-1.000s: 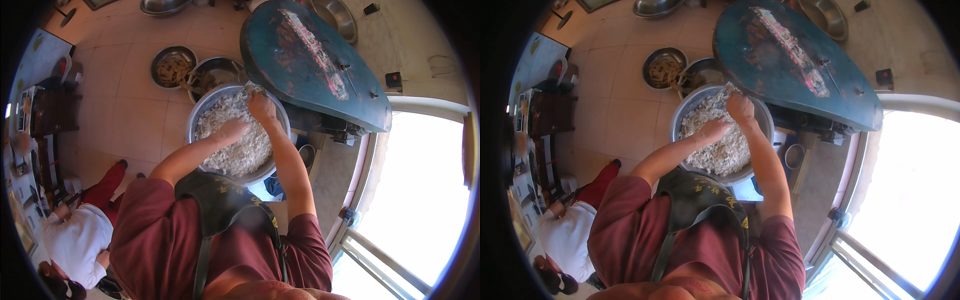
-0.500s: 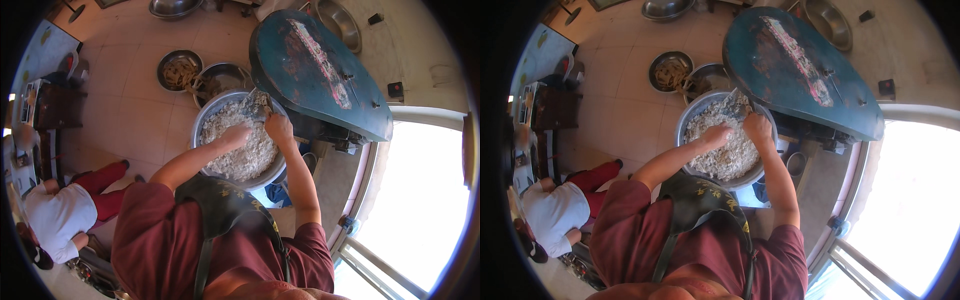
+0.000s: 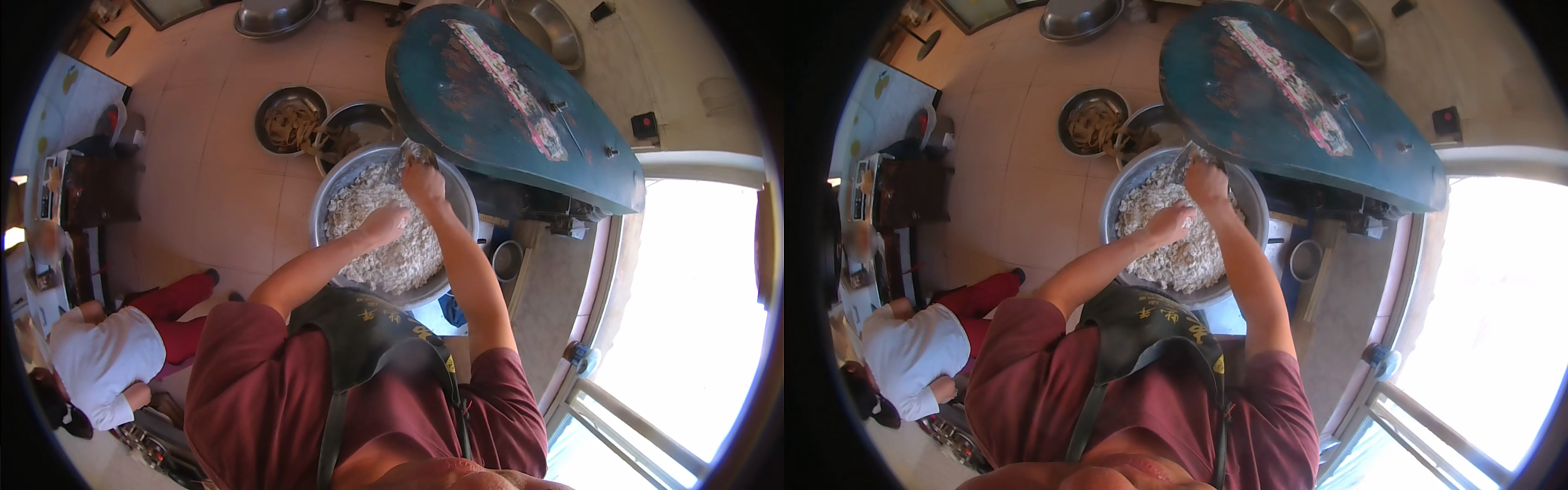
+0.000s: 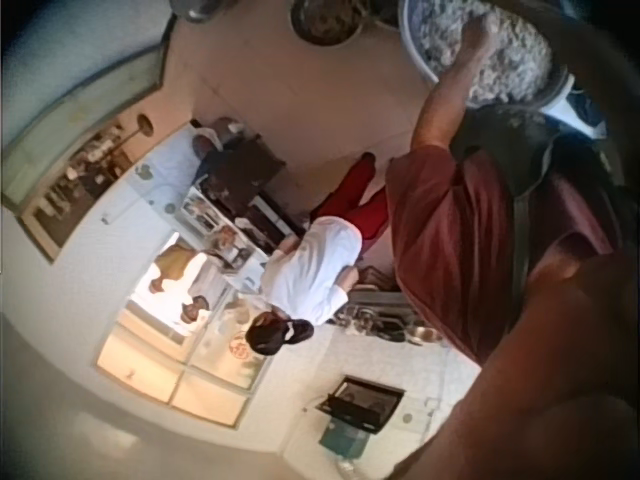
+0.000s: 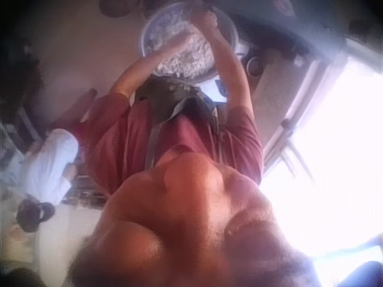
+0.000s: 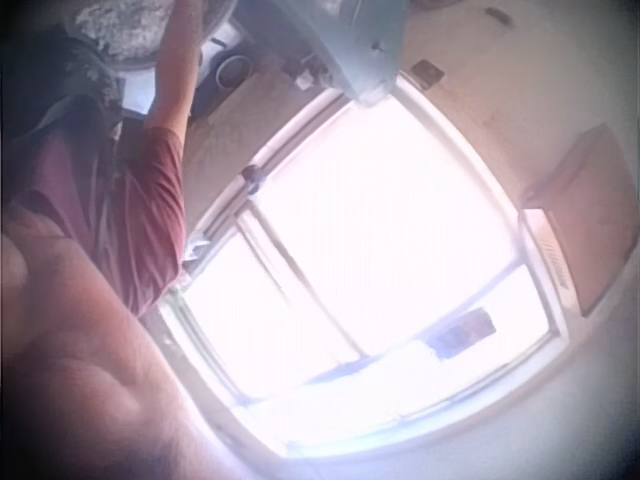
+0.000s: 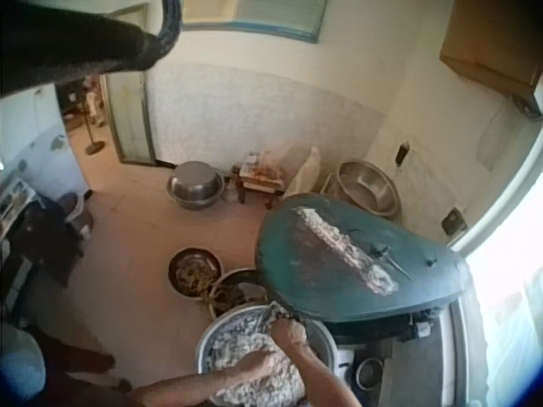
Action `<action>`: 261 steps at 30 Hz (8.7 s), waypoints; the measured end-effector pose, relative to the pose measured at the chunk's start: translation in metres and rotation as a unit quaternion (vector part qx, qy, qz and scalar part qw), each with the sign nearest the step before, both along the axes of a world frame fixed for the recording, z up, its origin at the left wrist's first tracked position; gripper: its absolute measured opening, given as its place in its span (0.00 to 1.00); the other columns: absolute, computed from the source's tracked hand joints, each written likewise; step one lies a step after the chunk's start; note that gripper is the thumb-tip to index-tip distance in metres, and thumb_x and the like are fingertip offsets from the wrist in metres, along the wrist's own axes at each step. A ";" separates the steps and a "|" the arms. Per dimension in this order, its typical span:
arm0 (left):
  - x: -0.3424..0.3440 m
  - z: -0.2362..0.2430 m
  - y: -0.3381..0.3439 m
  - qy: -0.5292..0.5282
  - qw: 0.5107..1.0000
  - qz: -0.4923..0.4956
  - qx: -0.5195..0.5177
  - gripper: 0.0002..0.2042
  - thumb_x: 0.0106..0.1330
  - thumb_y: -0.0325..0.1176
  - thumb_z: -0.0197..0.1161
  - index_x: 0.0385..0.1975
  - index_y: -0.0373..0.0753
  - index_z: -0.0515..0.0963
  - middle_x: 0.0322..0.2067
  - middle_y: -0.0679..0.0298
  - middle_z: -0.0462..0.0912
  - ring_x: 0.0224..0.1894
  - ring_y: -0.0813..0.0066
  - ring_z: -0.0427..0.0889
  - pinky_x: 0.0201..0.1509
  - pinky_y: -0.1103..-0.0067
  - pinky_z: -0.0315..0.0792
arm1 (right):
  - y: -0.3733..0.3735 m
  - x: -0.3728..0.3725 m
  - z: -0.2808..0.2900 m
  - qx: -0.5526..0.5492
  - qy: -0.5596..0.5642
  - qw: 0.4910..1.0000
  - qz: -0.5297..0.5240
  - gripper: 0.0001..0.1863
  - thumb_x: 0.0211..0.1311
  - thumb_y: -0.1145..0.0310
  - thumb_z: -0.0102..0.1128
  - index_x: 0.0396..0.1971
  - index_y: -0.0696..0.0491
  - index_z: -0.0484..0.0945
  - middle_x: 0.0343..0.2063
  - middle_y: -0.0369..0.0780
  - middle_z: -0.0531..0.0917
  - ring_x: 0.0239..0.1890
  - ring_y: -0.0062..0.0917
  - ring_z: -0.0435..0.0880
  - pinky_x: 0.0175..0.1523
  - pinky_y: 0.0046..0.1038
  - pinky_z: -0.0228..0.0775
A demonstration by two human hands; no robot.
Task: The person mixes dough in a large metal bowl by hand, using a scraper to pull material from the sides and turning the mixture over repeatedly.
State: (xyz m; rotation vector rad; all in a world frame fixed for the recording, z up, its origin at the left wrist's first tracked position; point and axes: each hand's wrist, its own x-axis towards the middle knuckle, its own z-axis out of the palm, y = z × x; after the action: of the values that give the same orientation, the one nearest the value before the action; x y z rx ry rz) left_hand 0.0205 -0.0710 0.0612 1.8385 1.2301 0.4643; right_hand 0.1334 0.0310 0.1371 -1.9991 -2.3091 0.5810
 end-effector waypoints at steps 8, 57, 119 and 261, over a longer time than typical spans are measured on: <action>0.010 0.050 0.051 0.010 0.990 0.076 0.115 0.16 0.53 0.25 0.67 0.43 0.38 0.75 0.45 0.53 0.72 0.46 0.51 0.77 0.47 0.63 0.75 | -0.026 0.053 0.031 0.024 0.025 0.999 -0.011 0.20 0.67 0.59 0.48 0.34 0.61 0.81 0.28 0.56 0.84 0.33 0.51 0.85 0.41 0.49 0.77; -0.047 -0.137 0.054 -0.328 0.639 0.310 -0.623 0.22 0.71 0.51 0.53 0.54 0.42 0.76 0.53 0.62 0.81 0.56 0.65 0.78 0.62 0.61 0.71 | -0.151 0.212 -0.085 -0.069 0.259 0.941 -0.206 0.19 0.72 0.56 0.51 0.44 0.58 0.78 0.44 0.62 0.72 0.45 0.57 0.75 0.52 0.43 0.69; 0.005 -0.003 0.086 0.221 0.947 -0.043 -0.230 0.41 0.46 0.64 0.72 0.54 0.37 0.77 0.61 0.51 0.73 0.62 0.50 0.72 0.63 0.60 0.67 | -0.206 0.264 -0.111 -0.074 0.173 0.982 0.037 0.20 0.70 0.58 0.48 0.33 0.64 0.72 0.27 0.51 0.76 0.27 0.47 0.74 0.33 0.43 0.69; -0.074 -0.054 0.041 0.043 0.997 0.033 -0.056 0.33 0.66 0.41 0.64 0.68 0.38 0.58 0.63 0.47 0.69 0.60 0.52 0.75 0.66 0.64 0.68 | -0.010 0.048 0.035 0.026 -0.006 1.000 0.016 0.20 0.65 0.59 0.50 0.25 0.59 0.82 0.24 0.53 0.84 0.26 0.48 0.85 0.34 0.45 0.80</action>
State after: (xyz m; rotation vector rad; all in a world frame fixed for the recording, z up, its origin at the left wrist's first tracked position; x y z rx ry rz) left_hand -0.0530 -0.0299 0.0074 1.7430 1.3509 0.3486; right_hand 0.1810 0.0209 0.1723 -1.9521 -2.3430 0.5071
